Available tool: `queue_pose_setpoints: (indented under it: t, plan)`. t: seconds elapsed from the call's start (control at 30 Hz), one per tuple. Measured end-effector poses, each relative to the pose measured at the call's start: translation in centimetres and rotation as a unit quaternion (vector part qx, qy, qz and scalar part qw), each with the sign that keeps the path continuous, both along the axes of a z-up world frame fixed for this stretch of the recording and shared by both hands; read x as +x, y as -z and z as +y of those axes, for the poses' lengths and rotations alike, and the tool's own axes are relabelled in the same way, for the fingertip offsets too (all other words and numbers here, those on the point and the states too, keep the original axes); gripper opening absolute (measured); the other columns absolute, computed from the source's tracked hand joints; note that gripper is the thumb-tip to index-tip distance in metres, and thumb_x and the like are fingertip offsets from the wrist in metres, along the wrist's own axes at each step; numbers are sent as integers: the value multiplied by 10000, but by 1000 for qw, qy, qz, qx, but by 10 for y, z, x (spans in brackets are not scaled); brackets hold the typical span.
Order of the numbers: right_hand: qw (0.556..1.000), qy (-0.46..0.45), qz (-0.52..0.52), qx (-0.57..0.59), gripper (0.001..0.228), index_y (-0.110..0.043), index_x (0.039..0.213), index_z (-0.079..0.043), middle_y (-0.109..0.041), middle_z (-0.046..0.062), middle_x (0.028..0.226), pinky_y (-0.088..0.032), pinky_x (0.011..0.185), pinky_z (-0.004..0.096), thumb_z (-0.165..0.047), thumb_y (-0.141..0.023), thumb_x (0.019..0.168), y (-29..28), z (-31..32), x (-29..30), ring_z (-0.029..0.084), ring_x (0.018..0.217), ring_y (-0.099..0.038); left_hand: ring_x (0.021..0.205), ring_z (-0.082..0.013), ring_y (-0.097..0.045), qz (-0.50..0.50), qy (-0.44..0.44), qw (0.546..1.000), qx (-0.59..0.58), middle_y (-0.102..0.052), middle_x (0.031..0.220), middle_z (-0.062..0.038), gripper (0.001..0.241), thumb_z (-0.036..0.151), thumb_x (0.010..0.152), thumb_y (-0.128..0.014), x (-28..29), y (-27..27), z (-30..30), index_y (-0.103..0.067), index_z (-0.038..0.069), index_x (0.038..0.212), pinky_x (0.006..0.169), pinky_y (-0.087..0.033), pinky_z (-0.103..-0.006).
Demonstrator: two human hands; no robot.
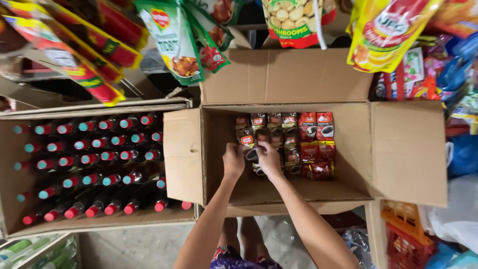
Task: The recorder organizes coffee packets into a cardboard box and onto a shelf in a small grocery store.
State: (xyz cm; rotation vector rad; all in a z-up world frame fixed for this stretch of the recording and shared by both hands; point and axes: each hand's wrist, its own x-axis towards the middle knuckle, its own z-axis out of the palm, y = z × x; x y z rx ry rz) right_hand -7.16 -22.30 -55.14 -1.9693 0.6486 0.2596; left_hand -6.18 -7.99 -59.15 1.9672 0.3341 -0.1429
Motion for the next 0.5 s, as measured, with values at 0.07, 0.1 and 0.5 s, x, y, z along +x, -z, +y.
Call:
queue_pose_setpoints:
  t: [0.07,0.1,0.5]
  plan:
    - [1000,-15,15,-3,317,-693,1237,-88,-746,110,1068,-548,801,350,-184,-673,935,18,0,1,215,917,-715,863,-397,-724,28,0,999,20,-738,925,-211,229,213,984,-644,3,30,1,-572,5,1046,744,-566,-456]
    - [999,-30,26,-5,345,-686,1255,-92,-753,124,1104,-549,827,356,-155,-674,916,27,0,0,230,948,-725,919,-439,-707,52,-2,998,41,-735,960,-235,261,220,972,-641,3,44,1,-561,1,1088,788,-553,-487]
    - [989,-128,70,-14,508,-611,1371,-56,-686,230,1250,-509,1000,389,-36,-559,866,115,-14,7,352,1171,-669,1246,-446,-574,151,45,984,82,-620,1301,-276,373,201,1013,-535,19,147,-12,-493,89,1367,1045,-453,-487]
